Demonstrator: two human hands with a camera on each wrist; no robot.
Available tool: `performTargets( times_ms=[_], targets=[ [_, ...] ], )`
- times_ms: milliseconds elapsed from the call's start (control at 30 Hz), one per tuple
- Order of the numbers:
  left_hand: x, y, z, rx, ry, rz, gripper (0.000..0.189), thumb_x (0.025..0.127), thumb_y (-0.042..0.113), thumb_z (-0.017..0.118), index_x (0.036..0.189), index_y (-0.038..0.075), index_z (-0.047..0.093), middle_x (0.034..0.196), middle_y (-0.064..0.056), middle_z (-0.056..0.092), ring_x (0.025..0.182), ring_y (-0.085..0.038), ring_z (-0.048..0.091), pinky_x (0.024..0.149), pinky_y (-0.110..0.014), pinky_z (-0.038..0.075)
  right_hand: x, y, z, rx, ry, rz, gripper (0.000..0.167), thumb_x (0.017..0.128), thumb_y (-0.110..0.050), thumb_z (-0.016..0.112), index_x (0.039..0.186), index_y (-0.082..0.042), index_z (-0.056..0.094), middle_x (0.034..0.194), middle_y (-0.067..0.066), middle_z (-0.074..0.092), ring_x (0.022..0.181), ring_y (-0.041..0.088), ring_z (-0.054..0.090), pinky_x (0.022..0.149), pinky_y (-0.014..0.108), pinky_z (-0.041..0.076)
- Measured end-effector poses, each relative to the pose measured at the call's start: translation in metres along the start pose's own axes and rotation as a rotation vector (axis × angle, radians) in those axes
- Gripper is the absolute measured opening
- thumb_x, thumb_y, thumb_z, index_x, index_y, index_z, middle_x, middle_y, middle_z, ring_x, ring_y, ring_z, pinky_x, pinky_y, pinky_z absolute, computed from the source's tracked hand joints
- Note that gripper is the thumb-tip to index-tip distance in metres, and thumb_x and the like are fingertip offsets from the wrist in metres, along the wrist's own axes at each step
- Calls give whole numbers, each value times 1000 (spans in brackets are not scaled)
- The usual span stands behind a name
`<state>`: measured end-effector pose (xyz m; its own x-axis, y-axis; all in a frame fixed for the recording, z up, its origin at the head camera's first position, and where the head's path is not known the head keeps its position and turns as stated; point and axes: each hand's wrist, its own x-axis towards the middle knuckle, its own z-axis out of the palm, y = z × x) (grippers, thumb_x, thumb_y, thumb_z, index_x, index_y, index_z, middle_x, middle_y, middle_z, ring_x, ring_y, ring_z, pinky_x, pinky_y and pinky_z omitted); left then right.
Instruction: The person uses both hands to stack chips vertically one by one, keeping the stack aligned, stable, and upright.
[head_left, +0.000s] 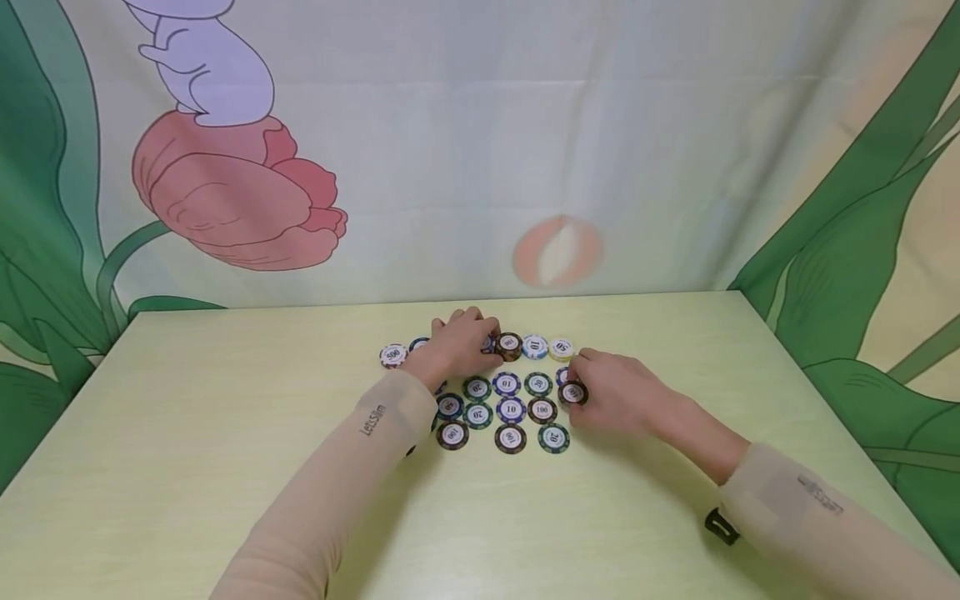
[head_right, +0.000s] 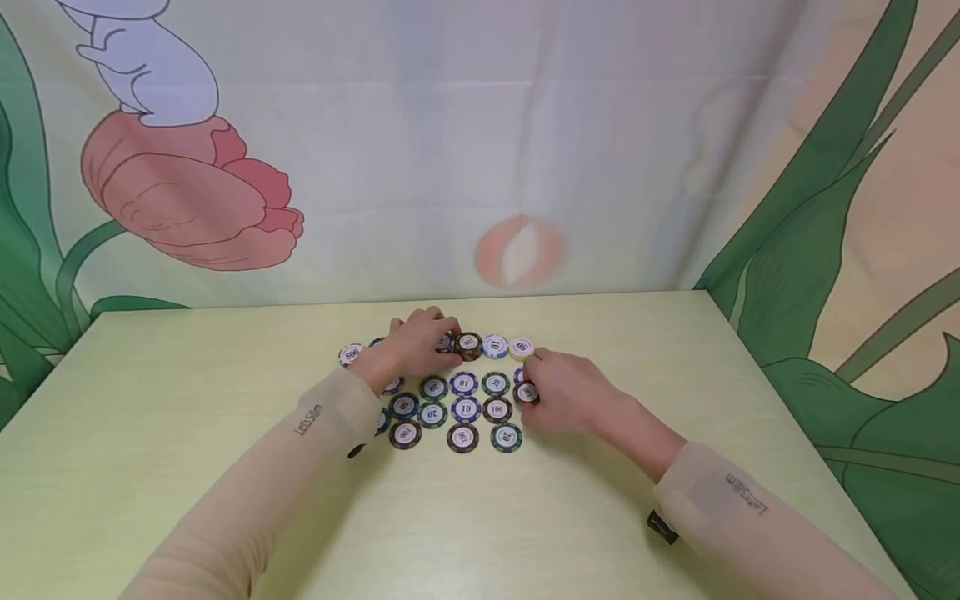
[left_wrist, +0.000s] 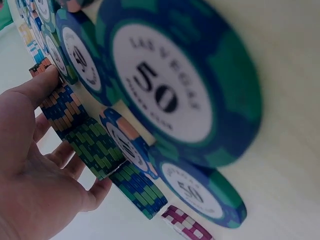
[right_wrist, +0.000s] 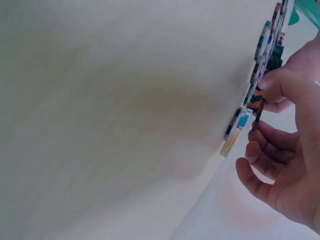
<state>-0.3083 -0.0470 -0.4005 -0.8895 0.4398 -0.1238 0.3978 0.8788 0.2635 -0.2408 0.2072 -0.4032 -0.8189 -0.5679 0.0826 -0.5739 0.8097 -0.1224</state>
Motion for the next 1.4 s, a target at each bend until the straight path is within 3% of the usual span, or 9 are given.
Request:
performTargets(
  times_ms=[467, 967, 1400],
  targets=[
    [1, 1, 0, 8, 16, -5, 44, 97, 39, 72, 135, 18, 61, 135, -10, 53, 123, -28, 50, 109, -59, 26, 32, -9, -4, 10, 19, -4, 26, 79, -27, 73, 97, -9, 65, 87, -2, 59, 72, 15, 55, 63, 35, 49],
    [2, -2, 2, 16, 28, -21, 45, 96, 41, 72, 135, 20, 62, 135, -9, 53, 118, -27, 54, 101, -56, 33, 64, -19, 3, -44, 50, 9, 30, 83, -29, 70, 103, -7, 68, 96, 3, 62, 76, 18, 59, 63, 37, 52],
    [2, -3, 3, 11, 43, -12, 41, 97, 39, 72, 131, 18, 64, 130, -9, 56, 113, -26, 55, 97, -53, 38, 81, -23, 13, -33, 64, 73, 25, 86, -26, 69, 103, -7, 67, 90, 2, 56, 74, 18, 55, 62, 37, 50]
  ],
)
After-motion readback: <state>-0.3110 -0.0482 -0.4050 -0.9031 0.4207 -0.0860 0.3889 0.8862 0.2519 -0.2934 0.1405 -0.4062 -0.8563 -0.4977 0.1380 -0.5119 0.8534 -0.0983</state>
